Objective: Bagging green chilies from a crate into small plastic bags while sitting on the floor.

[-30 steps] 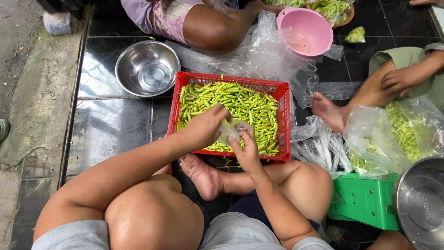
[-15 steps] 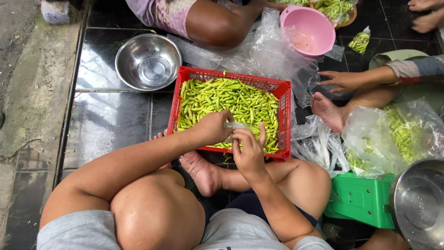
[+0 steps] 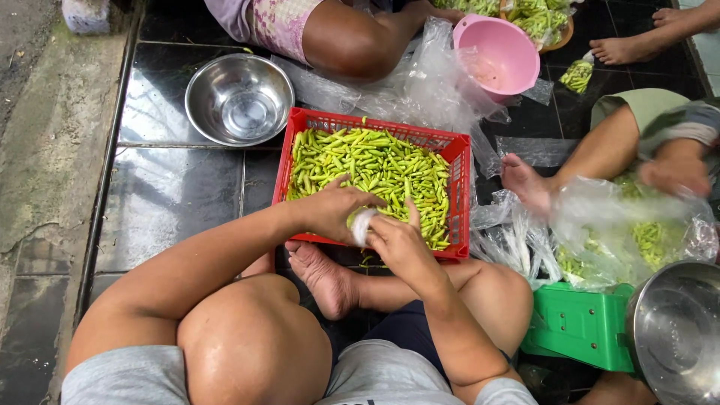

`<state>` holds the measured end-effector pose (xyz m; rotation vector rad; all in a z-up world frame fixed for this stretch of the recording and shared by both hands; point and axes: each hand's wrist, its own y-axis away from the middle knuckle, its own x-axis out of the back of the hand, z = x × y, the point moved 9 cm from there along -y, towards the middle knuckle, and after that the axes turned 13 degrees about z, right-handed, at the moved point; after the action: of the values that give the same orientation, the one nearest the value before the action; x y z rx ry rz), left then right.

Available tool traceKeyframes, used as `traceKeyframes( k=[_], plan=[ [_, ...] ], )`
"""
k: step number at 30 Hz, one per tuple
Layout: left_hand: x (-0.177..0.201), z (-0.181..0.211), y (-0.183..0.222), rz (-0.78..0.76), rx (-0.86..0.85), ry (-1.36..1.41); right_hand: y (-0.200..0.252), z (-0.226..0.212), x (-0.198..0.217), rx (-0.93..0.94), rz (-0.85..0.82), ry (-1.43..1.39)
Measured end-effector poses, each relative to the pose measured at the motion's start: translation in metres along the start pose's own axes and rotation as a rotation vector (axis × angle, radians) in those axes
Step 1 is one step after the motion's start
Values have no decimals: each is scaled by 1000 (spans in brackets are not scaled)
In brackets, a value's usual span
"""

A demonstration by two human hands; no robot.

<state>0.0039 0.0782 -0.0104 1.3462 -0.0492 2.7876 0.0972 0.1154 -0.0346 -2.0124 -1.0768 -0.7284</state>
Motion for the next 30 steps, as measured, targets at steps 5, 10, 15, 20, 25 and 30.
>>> traceKeyframes(
  k=[5, 10, 15, 20, 25, 30],
  plan=[
    [-31, -39, 1, 158, 89, 543, -9, 13, -20, 117, 72, -161],
    [-28, -66, 5, 328, 148, 638, -35, 46, 3, -57, 116, -439],
    [-28, -97, 8, 504, 269, 598, -34, 171, -7, -472, 24, 107],
    [-22, -89, 9, 415, 318, 466, -27, 115, -38, -515, -260, 335],
    [-23, -81, 2, 351, 370, 379, -23, 115, -53, -362, -278, 395],
    [-22, -76, 3, 362, 380, 387, -25, 137, -69, -496, -286, 414]
  ],
)
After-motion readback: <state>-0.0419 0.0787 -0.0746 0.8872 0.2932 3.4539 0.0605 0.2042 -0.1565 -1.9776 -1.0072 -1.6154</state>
